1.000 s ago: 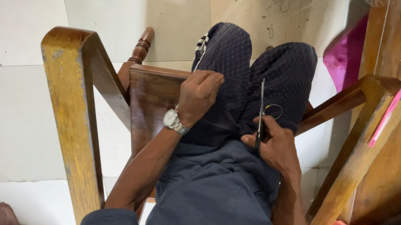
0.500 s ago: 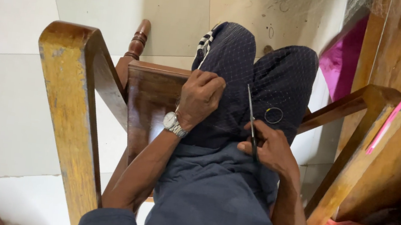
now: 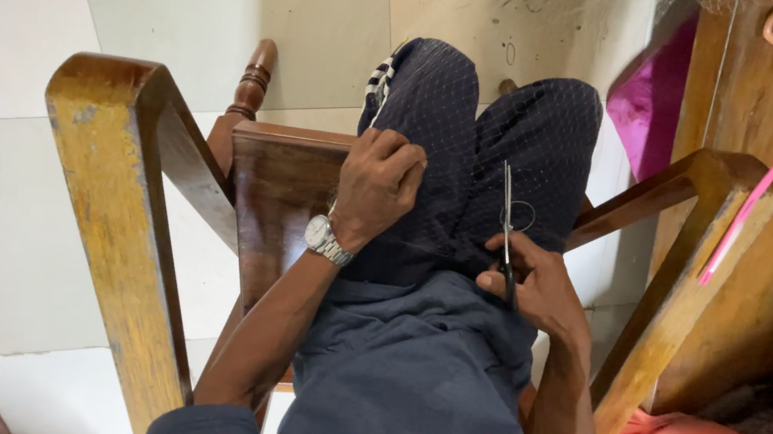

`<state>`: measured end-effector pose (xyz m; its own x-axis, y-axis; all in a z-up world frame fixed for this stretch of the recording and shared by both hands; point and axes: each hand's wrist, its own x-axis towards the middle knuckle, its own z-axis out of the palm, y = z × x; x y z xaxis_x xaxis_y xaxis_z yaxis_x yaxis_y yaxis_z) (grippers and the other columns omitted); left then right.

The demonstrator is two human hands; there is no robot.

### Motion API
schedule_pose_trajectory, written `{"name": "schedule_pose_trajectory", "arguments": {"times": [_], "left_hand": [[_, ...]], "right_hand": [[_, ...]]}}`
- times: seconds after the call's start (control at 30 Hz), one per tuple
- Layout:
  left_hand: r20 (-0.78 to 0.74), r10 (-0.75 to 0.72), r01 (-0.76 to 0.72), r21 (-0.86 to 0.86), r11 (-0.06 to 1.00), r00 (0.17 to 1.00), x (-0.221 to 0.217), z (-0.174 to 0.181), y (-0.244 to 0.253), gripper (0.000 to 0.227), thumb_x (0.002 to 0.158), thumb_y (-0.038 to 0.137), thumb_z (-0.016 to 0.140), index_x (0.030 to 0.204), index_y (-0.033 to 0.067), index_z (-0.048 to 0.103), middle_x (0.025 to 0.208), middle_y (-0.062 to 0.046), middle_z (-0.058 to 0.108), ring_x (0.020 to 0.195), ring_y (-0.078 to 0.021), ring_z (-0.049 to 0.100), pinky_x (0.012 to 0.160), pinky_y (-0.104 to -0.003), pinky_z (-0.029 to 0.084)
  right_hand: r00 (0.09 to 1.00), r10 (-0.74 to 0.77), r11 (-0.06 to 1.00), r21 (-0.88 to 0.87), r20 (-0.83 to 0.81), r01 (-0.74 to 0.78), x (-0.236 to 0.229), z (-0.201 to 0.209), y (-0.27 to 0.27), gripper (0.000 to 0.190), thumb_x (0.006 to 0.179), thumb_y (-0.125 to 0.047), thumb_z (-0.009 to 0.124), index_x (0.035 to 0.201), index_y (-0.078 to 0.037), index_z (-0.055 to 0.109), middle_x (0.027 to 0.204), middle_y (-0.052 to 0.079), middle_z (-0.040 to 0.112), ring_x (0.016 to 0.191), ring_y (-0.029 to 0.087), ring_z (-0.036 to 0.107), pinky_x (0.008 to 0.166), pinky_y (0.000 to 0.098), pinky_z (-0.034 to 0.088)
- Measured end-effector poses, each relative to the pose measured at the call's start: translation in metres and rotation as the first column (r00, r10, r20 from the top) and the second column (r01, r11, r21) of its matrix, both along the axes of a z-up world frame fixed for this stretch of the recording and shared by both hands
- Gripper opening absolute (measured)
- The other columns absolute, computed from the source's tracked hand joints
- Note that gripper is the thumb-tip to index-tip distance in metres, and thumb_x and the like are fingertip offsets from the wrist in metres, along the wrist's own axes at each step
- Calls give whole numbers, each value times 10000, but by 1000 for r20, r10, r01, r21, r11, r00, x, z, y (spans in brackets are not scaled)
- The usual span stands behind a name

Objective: Repairing a fishing net by weaving thread with a shuttle and trimming with scissors.

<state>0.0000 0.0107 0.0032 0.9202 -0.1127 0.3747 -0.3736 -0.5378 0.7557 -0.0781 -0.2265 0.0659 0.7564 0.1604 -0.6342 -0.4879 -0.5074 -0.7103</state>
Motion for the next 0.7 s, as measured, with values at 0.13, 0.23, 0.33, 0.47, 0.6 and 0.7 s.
{"name": "schedule_pose_trajectory", "arguments": {"times": [0.13, 0.23, 0.33, 0.47, 0.6, 0.7], "left_hand": [[-35, -9, 11, 37, 999, 999, -1, 1, 1, 84, 758, 80, 656, 779, 121, 586, 740, -45, 495, 691, -256, 523, 631, -340, 443], [-66, -19, 23, 52, 998, 998, -1, -1, 0, 81, 753, 79, 652, 791, 116, 591, 744, -50, 494, 697, -266, 522, 630, -346, 443], [-99, -26, 31, 50, 998, 995, -4, 3, 0, 91, 756, 89, 651, 824, 102, 593, 763, -60, 502, 713, -278, 527, 639, -350, 445], [-141, -23, 30, 51, 998, 990, -7, 11, -1, 226, 736, 163, 663, 935, 86, 587, 812, -93, 510, 740, -315, 522, 668, -393, 452], [-155, 14, 5, 121, 993, 988, -6, 13, -7, 243, 751, 277, 688, 901, 111, 594, 773, -83, 522, 729, -308, 548, 672, -378, 463], [-234, 82, -27, 231, 973, 969, -2, 5, -17, 218, 832, 352, 607, 798, 136, 613, 638, -47, 537, 614, -263, 582, 588, -328, 474]], "right_hand": [[999, -35, 998, 48, 8, 34, 5, 8, 6, 436, 633, -187, 802, 1010, -70, 619, 629, 105, 654, 566, 177, 603, 541, 311, 491], [999, -35, 998, 61, 19, 34, 5, 6, 6, 429, 638, -180, 799, 1012, -69, 620, 626, 100, 652, 561, 173, 600, 529, 310, 487], [999, -23, 998, 58, 41, 21, 4, 4, 5, 430, 635, -186, 802, 1011, -79, 623, 625, 96, 656, 559, 172, 605, 520, 313, 484], [999, -22, 998, 58, 42, 19, 5, 7, 4, 426, 630, -193, 799, 1005, -86, 625, 625, 92, 661, 570, 166, 604, 544, 309, 483], [999, -39, 997, 63, 34, 37, 5, 3, 0, 432, 632, -198, 801, 1010, -85, 624, 628, 96, 662, 572, 168, 597, 545, 311, 475], [998, -37, 998, 50, 42, 35, 4, 1, -2, 439, 622, -201, 799, 1011, -89, 629, 632, 93, 665, 569, 173, 597, 550, 309, 471]]}}
